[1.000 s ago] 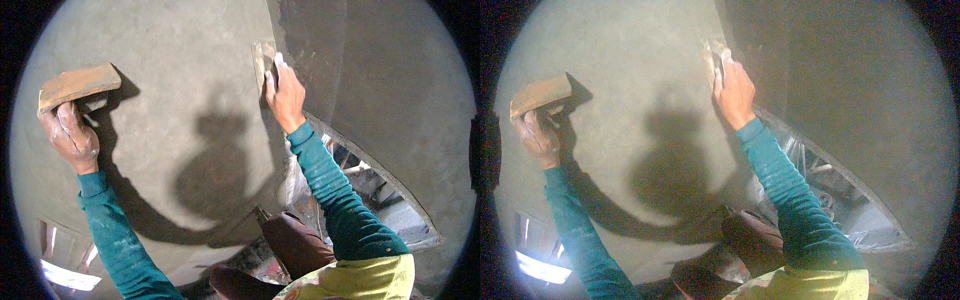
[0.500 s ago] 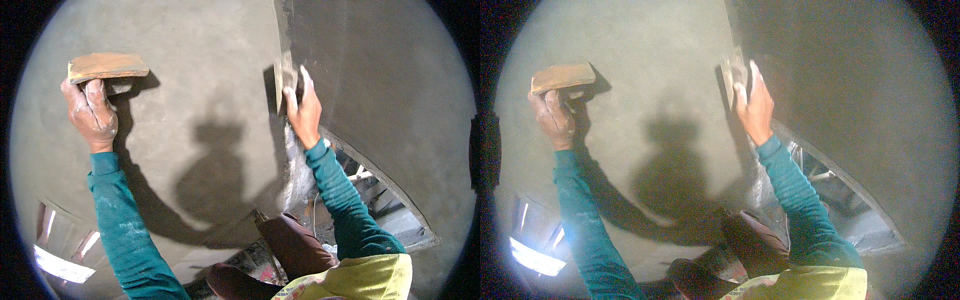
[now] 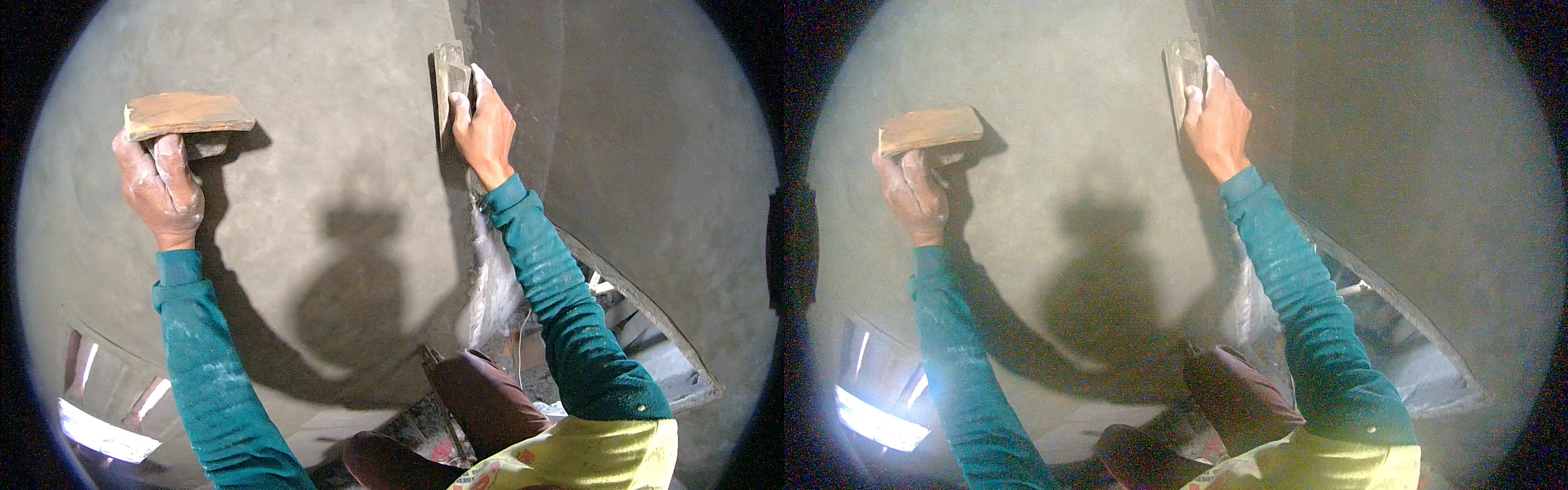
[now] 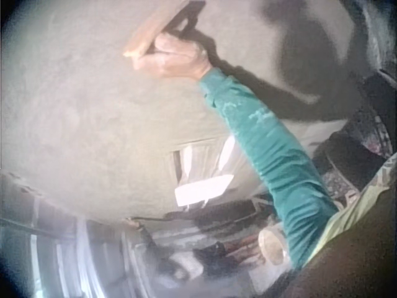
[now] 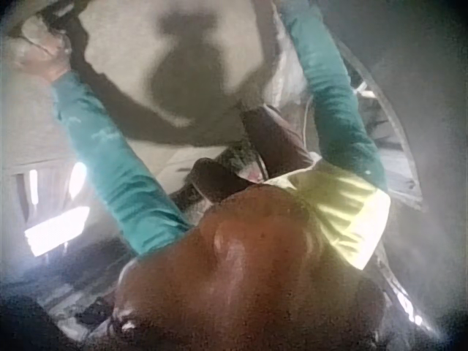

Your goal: The person applies and smooths wet plaster on a wall using a hawk and trowel. They repeatedly scoop plaster from a bucket, spread it on the wall, and level the surface with a trowel.

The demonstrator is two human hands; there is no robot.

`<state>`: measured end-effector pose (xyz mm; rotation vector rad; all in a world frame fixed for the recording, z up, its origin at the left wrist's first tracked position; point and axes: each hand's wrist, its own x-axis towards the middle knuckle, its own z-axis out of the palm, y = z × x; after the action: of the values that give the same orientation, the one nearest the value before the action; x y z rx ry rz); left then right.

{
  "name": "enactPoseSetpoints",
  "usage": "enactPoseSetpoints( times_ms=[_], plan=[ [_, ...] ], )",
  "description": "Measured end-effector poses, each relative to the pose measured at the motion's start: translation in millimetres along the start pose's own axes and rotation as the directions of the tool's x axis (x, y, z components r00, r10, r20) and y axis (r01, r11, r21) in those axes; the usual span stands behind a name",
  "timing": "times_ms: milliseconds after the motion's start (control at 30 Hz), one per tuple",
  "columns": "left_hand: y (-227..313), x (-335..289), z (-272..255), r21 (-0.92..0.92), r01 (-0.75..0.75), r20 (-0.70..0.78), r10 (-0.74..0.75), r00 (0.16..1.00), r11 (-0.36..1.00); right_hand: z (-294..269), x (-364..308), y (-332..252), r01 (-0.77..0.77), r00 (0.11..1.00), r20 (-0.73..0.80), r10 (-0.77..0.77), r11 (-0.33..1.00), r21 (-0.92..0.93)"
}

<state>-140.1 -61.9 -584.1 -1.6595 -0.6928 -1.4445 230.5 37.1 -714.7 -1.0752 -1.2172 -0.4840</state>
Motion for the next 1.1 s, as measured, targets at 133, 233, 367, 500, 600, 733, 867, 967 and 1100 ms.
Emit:
enactPoseSetpoints(
  times_ms=[133, 233, 367, 500, 600, 733, 867, 967, 1100],
  plan=[
    [3, 1, -1, 0.013, -0.016, -0.007, 0.016, 1.0, 1.0, 5, 26, -6, 0.056, 0.998, -0.034, -0.057, 0.998, -0.021],
    [0, 1, -2, 0.01, -0.023, 0.0, 0.023, 1.0, 1.0, 6, 50, -13, 0.074, 0.994, -0.079, -0.073, 0.997, 0.008],
    [7, -2, 2, -0.051, 0.047, -0.018, -0.048, 0.999, 0.998, 16, 84, -14, 0.106, 0.982, -0.158, -0.104, 0.994, 0.002],
    [8, -3, -1, -0.017, 0.027, 0.001, -0.027, 1.0, 0.999, 3, 102, -37, 0.035, 0.998, -0.047, -0.034, 0.999, 0.025],
    [8, 2, -1, 0.034, -0.047, -0.005, 0.047, 0.999, 0.998, 4, 99, -28, 0.124, 0.986, -0.123, -0.117, 0.991, 0.053],
    [14, 1, 1, -0.008, -0.018, -0.032, 0.018, 0.999, 1.0, 3, 63, -32, 0.137, 0.99, 0.031, -0.138, 0.99, 0.029],
    [6, -1, 0, 0.007, -0.011, 0.001, 0.011, 1.0, 1.0, -6, -3, -66, 0.216, 0.96, 0.116, -0.253, 0.94, 0.263],
    [10, 3, -1, -0.033, 0.005, -0.011, -0.005, 1.0, 0.999, -23, -19, -76, 0.103, 0.955, 0.222, -0.194, 0.925, 0.366],
    [7, 2, 0, -0.023, 0.03, -0.002, -0.031, 1.0, 0.999, -19, 5, -32, -0.003, 0.993, 0.115, -0.022, 0.977, 0.215]
  ],
)
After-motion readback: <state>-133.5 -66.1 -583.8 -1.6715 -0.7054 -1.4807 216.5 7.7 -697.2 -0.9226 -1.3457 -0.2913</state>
